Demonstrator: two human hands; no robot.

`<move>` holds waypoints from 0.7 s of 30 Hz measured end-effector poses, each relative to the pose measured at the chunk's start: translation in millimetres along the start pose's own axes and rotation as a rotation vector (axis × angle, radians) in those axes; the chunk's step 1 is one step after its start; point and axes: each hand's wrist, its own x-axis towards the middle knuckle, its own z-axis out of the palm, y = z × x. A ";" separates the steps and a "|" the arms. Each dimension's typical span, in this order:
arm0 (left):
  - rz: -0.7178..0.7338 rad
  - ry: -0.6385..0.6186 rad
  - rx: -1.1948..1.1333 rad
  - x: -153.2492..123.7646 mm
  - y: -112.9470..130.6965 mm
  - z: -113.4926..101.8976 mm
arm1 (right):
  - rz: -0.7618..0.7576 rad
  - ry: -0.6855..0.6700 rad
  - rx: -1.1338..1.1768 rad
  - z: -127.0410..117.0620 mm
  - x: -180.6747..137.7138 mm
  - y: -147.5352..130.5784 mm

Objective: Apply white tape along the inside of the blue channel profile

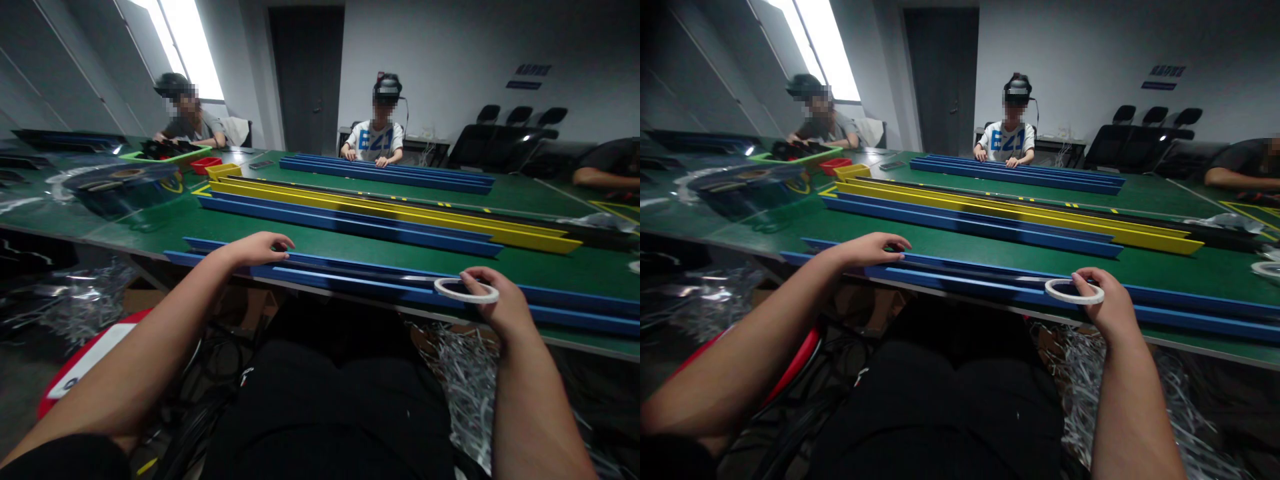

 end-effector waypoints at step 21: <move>0.111 0.380 0.335 -21.8 95.8 71.9 | -0.018 -0.023 -0.220 13.0 10.0 16.0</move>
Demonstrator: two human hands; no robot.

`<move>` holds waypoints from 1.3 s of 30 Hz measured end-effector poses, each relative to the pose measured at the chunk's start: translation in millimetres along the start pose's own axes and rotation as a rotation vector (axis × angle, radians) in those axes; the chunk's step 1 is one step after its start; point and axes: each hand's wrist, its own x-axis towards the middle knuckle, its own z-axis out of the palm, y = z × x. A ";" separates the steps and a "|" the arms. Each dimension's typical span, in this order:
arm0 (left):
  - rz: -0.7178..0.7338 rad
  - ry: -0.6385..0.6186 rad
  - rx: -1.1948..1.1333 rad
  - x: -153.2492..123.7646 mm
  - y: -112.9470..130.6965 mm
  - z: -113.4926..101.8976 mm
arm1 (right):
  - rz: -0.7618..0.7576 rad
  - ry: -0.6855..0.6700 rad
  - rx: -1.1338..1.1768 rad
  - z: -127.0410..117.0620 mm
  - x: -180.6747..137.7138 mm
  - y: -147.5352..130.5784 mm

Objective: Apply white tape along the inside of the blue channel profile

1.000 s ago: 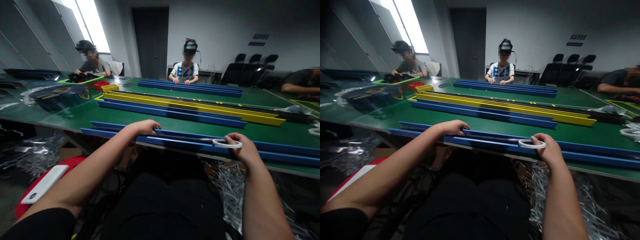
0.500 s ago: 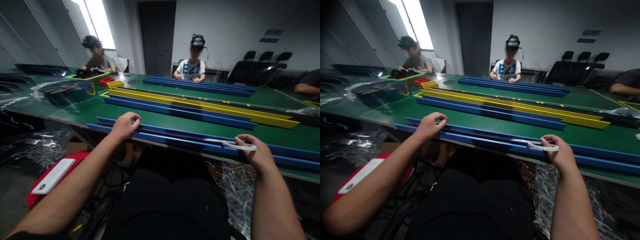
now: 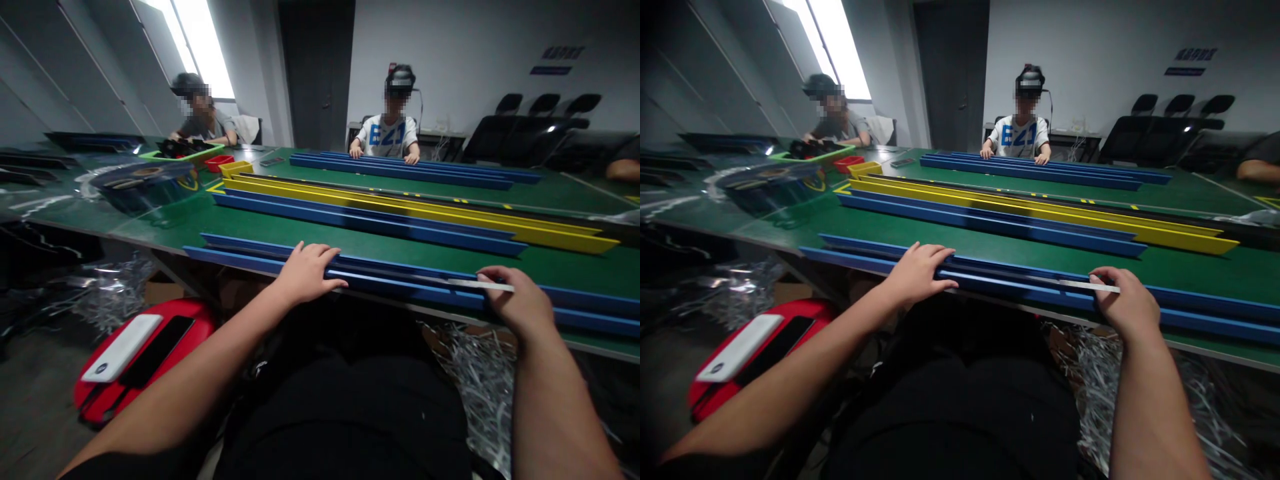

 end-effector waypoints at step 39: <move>-0.119 -0.045 0.111 -27.5 -129.5 -15.2 | -0.414 -0.143 0.334 29.6 -5.1 -132.7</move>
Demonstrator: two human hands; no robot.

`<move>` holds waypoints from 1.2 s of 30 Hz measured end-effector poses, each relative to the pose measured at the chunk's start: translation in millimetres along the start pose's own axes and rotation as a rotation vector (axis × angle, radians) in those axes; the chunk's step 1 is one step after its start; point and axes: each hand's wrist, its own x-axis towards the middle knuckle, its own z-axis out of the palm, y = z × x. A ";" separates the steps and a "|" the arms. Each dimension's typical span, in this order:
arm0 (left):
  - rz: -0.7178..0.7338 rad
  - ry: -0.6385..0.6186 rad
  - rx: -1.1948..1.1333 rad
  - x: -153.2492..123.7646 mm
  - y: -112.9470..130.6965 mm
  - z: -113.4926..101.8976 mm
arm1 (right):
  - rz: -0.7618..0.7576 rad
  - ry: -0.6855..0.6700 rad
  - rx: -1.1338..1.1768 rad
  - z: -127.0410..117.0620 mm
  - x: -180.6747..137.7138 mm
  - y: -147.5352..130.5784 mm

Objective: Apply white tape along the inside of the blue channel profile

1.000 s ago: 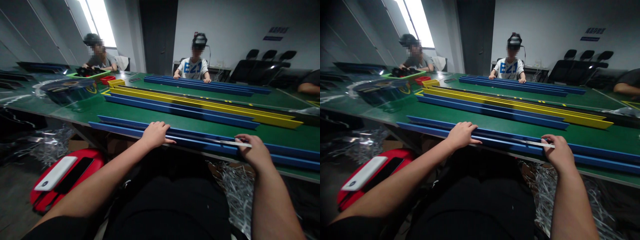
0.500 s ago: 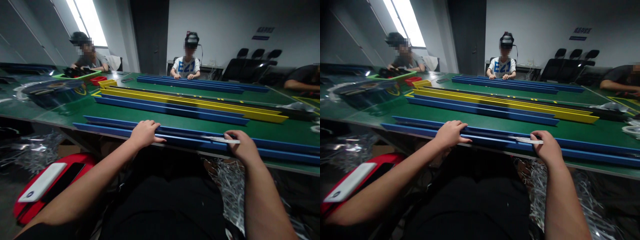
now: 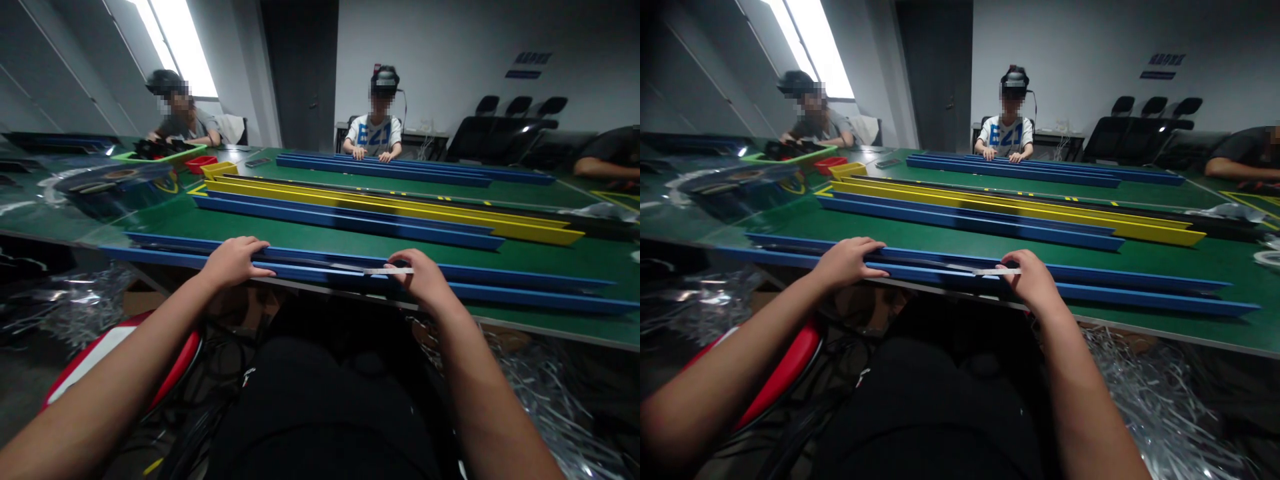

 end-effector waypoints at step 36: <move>0.458 -0.364 -0.299 105.1 92.3 14.3 | 0.184 -0.110 -0.216 5.4 15.6 0.7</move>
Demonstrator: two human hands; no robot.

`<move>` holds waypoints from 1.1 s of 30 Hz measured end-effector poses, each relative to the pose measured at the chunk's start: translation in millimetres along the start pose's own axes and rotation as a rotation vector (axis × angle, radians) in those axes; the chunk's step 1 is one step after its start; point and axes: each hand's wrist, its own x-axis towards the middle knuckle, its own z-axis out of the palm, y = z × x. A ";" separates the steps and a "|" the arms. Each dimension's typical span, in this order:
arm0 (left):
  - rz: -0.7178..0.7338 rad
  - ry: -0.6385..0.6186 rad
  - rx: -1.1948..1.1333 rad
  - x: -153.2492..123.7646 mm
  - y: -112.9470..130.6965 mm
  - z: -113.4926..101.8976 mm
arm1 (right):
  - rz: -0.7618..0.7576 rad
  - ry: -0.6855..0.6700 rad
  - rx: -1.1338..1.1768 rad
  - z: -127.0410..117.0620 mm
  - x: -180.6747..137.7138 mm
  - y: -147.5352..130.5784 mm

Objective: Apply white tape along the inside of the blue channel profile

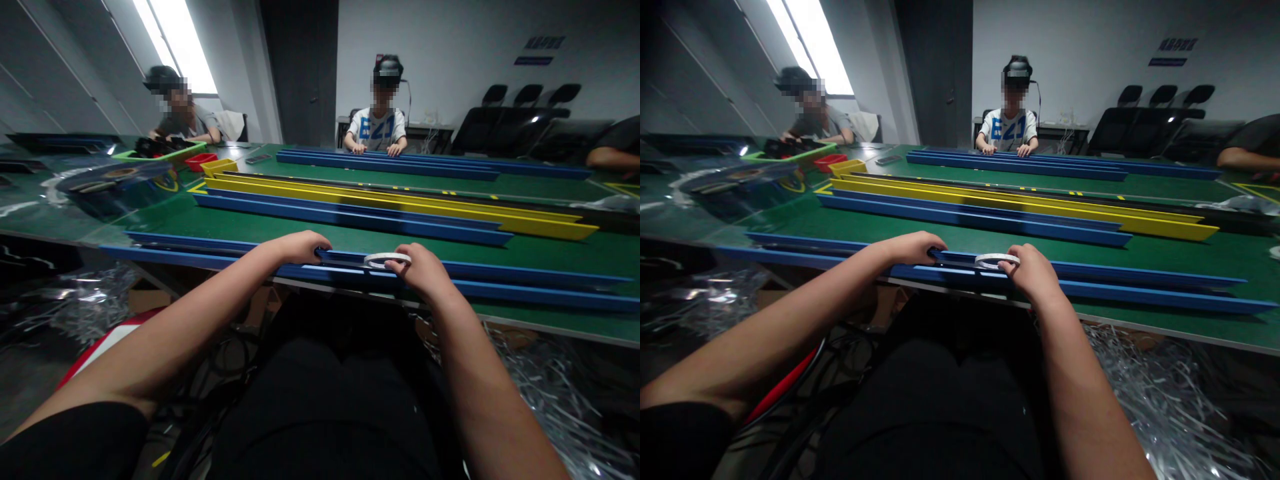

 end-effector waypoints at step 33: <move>-0.071 -0.011 -0.108 46.3 23.7 17.0 | 0.081 0.043 0.198 -33.3 -19.8 13.9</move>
